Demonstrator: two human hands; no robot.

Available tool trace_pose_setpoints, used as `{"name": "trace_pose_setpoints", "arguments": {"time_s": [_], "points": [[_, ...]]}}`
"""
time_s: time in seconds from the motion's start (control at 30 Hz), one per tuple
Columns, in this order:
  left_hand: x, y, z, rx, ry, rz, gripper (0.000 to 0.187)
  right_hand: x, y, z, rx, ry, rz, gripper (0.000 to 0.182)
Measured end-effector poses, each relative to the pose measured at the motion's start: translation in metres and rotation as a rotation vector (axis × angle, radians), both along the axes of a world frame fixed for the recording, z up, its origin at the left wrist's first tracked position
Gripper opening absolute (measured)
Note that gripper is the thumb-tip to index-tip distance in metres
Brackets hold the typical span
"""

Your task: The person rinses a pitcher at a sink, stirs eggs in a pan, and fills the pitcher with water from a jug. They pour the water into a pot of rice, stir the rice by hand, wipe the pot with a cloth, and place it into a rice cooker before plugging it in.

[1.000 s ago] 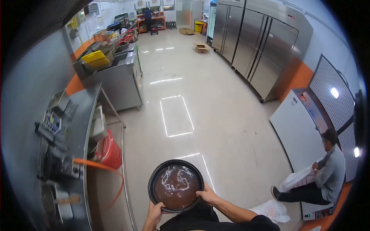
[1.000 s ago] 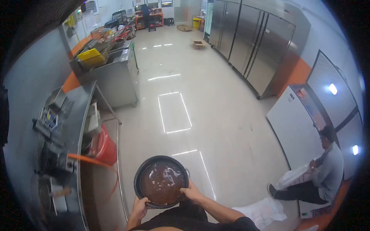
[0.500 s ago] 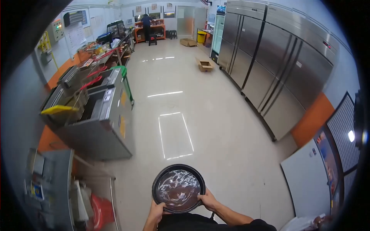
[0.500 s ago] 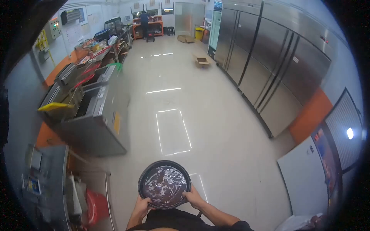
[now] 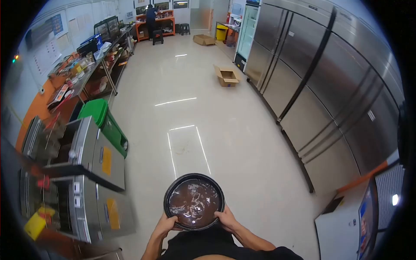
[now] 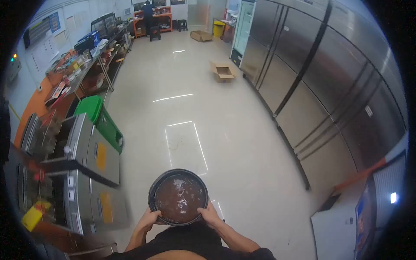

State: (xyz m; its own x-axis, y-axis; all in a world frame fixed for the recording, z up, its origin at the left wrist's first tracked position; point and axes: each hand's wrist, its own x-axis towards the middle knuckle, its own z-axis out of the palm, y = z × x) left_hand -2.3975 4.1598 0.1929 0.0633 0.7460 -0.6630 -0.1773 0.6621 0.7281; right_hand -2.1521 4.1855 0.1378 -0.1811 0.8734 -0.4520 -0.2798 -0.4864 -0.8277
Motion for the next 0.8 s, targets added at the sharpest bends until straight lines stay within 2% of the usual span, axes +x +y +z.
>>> {"name": "trace_pose_setpoints", "arguments": {"time_s": [0.03, 0.13, 0.2, 0.3, 0.37, 0.4, 0.43, 0.5, 0.53, 0.63, 0.67, 0.73, 0.8], "points": [[0.001, 0.04, 0.017, 0.006, 0.061, -0.004, 0.052, -0.002, 0.046, 0.002, -0.011, 0.012, 0.004, 0.057], [-0.008, 0.154, 0.002, -0.049, 0.082, 0.117, 0.053, -0.01, 0.18, 0.026, -0.077, 0.03, 0.133, 0.056], [-0.01, 0.231, 0.001, -0.036, 0.039, 0.17, 0.054, -0.016, 0.263, 0.031, -0.086, 0.022, 0.134, 0.057], [-0.009, 0.365, -0.01, 0.007, -0.034, 0.257, 0.059, -0.016, 0.401, 0.001, -0.032, 0.015, 0.16, 0.058], [-0.01, 0.45, -0.03, 0.088, -0.022, 0.342, 0.061, -0.019, 0.489, 0.005, -0.061, 0.029, 0.202, 0.064], [-0.017, 0.494, -0.06, 0.114, -0.021, 0.324, 0.064, -0.026, 0.532, 0.009, -0.025, -0.006, 0.146, 0.06], [-0.021, 0.546, -0.055, 0.13, -0.036, 0.318, 0.064, -0.032, 0.572, 0.002, -0.008, -0.026, 0.062, 0.058], [-0.018, 0.628, -0.035, 0.043, -0.081, 0.323, 0.065, -0.028, 0.654, -0.014, 0.009, -0.005, 0.076, 0.058], [-0.019, 0.674, -0.032, 0.021, -0.102, 0.315, 0.063, -0.028, 0.698, 0.007, -0.098, -0.022, 0.113, 0.058], [-0.019, 0.807, -0.048, 0.076, -0.073, 0.393, 0.062, -0.031, 0.832, 0.011, -0.137, -0.026, 0.125, 0.059], [-0.021, 0.851, -0.051, 0.115, -0.06, 0.361, 0.063, -0.033, 0.88, 0.003, -0.123, -0.017, 0.118, 0.059], [-0.021, 0.939, -0.059, 0.105, -0.076, 0.391, 0.066, -0.031, 0.969, -0.011, 0.065, -0.073, 0.179, 0.06], [-0.019, 1.017, -0.061, 0.1, -0.08, 0.376, 0.067, -0.029, 1.06, -0.015, 0.041, -0.062, 0.221, 0.062]]}}
